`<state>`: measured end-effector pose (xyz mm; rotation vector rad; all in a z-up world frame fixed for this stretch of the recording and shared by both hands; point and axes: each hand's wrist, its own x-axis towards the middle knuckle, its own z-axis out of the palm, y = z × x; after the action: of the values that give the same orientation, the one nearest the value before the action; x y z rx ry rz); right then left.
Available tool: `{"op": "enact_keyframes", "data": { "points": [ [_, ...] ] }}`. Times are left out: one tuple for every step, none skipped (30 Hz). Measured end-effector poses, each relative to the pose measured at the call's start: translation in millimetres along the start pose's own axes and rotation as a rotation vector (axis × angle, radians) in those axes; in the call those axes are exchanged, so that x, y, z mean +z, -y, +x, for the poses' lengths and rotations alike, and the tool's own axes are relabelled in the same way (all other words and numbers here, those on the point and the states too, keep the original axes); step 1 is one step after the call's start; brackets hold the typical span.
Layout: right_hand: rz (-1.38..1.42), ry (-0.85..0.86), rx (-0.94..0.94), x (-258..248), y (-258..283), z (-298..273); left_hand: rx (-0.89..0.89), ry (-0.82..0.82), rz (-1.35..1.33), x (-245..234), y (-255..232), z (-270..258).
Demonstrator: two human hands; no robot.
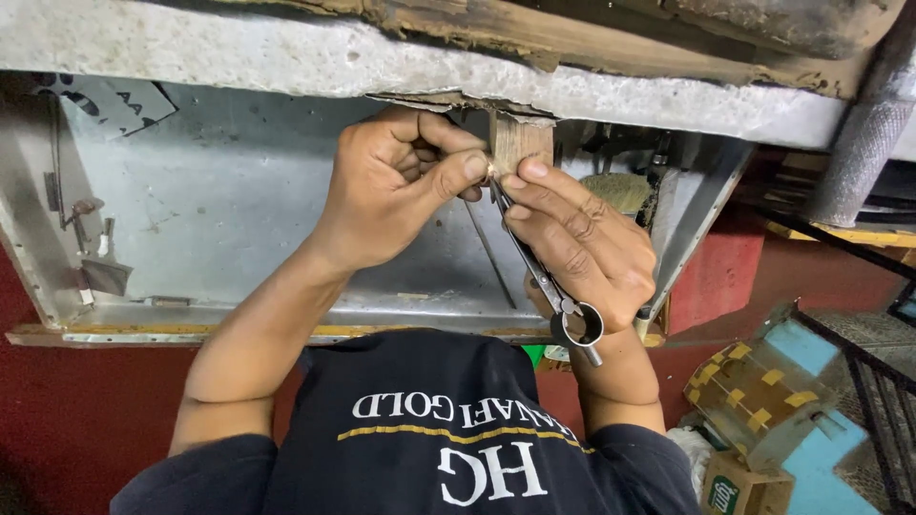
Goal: The person uses a pair of pliers to adjust a small metal ring held against a wooden block. They repeatedly open and close the pliers to reshape the ring, then briefly use a brush to clean the work area before inspecting the ring again.
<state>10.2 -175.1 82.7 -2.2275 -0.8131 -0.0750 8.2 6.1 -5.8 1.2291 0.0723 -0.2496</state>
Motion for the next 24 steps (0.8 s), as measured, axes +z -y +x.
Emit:
{"op": "enact_keyframes", "data": {
  "points": [
    [0.001,0.008,0.006,-1,1,1,-0.006,0.003,-0.022,0,1,0],
    [0.002,0.009,0.006,-1,1,2,-0.006,0.002,-0.022,-2,1,1],
    [0.009,0.015,0.006,-2,1,3,-0.002,0.01,0.014,-3,0,1],
    [0.016,0.022,0.007,-2,1,3,0.003,0.019,0.049,-3,0,1],
    [0.018,0.023,0.007,-1,1,3,0.002,0.017,0.05,-4,0,1],
    [-0.001,0.006,0.002,0,1,3,0.018,0.01,0.095,-4,1,1],
    [-0.021,-0.01,-0.002,1,1,3,0.033,0.003,0.139,-5,1,1],
    [-0.021,-0.009,-0.001,2,0,3,0.032,0.003,0.139,-3,2,0],
    [-0.028,-0.016,-0.019,2,-1,2,0.036,-0.003,0.085,-2,3,0],
    [-0.035,-0.023,-0.037,3,-2,1,0.041,-0.009,0.032,-1,3,-1],
    [-0.034,-0.023,-0.036,4,-3,1,0.039,-0.01,0.031,1,3,-1],
    [-0.04,-0.032,-0.044,5,-4,1,0.028,-0.012,-0.023,2,3,-2],
    [-0.045,-0.041,-0.053,6,-5,0,0.017,-0.016,-0.076,3,3,-2],
    [-0.043,-0.041,-0.053,7,-6,-2,0.017,-0.018,-0.075,4,3,-4],
    [-0.057,-0.044,-0.062,7,-8,-3,0.011,-0.028,-0.086,5,3,-4],
    [-0.07,-0.046,-0.071,7,-9,-5,0.005,-0.038,-0.098,7,2,-5],
    [-0.07,-0.047,-0.072,7,-8,-5,0.005,-0.038,-0.097,8,1,-6],
    [-0.069,-0.046,-0.07,7,-7,-5,-0.017,-0.049,-0.105,9,0,-6],
    [-0.069,-0.045,-0.067,7,-6,-4,-0.041,-0.06,-0.113,10,-2,-7],
    [-0.068,-0.044,-0.068,8,-6,-5,-0.041,-0.06,-0.113,10,-2,-8],
    [-0.076,-0.045,-0.07,8,-6,-5,-0.042,-0.064,-0.119,11,-3,-8],
    [-0.083,-0.046,-0.073,8,-6,-5,-0.043,-0.067,-0.126,11,-3,-8],
    [-0.083,-0.045,-0.074,9,-7,-6,-0.042,-0.067,-0.126,12,-3,-9],
    [-0.079,-0.063,-0.089,10,-8,-7,-0.056,-0.077,-0.142,12,-3,-9]
  ]
}}
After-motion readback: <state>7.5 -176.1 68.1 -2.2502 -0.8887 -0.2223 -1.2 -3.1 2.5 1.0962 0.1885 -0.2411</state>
